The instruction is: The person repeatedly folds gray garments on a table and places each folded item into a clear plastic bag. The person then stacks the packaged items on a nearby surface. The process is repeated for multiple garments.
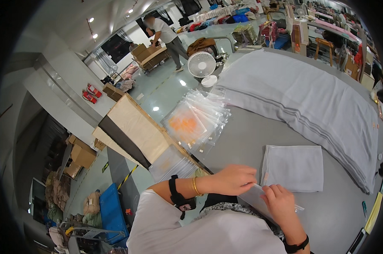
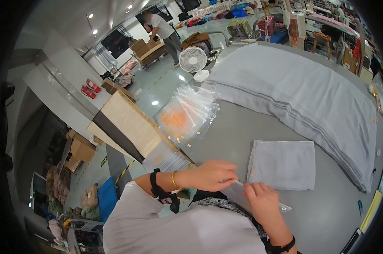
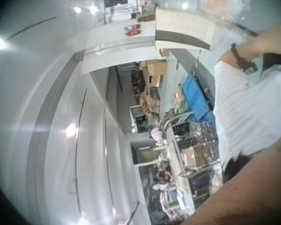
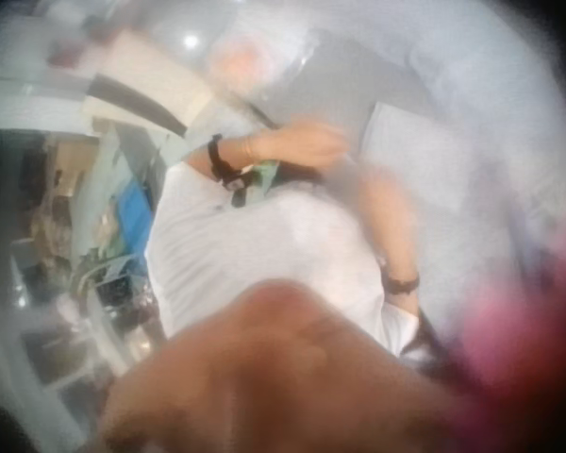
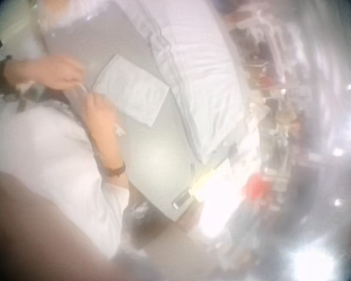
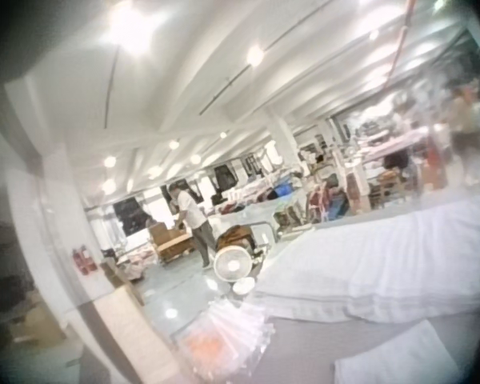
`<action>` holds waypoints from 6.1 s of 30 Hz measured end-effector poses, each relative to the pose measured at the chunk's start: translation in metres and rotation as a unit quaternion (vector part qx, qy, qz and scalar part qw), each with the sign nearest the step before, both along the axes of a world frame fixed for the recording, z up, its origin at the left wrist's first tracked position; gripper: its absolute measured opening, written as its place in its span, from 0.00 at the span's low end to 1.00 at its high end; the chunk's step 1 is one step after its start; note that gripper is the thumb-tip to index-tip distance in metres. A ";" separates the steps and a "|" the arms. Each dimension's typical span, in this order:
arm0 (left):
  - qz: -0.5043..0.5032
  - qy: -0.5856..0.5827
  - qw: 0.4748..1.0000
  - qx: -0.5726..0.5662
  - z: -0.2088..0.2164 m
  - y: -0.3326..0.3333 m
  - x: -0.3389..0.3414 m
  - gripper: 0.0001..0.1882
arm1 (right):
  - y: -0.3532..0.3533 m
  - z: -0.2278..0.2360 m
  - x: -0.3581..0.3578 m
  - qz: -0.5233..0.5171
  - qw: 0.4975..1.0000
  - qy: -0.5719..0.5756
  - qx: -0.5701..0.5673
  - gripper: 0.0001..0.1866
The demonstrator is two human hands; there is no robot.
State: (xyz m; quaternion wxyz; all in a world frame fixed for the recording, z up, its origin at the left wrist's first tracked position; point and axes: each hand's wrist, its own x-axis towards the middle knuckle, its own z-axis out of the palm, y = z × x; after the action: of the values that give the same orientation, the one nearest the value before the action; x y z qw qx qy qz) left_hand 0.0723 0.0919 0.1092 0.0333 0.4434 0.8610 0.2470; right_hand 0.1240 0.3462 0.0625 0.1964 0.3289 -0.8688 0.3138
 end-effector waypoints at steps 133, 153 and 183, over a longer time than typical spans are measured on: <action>-0.108 -0.060 0.978 -0.168 -0.088 -0.063 -0.103 0.20 | 0.038 -0.117 -0.121 -0.166 0.950 -0.046 0.262 0.49; -0.042 0.085 0.994 0.060 -0.132 -0.077 -0.072 0.08 | -0.069 -0.107 -0.111 0.116 0.960 0.165 0.195 0.06; 0.390 -0.041 0.282 0.876 -0.115 -0.370 0.118 0.18 | 0.036 -0.073 -0.094 -0.206 0.910 -0.358 0.031 0.09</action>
State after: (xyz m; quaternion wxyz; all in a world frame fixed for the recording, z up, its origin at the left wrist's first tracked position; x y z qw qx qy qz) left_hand 0.1903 -0.2786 -0.0062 -0.4394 -0.1912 0.1982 0.8550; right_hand 0.0299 0.3820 -0.0110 -0.0781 0.0142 -0.9384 0.3362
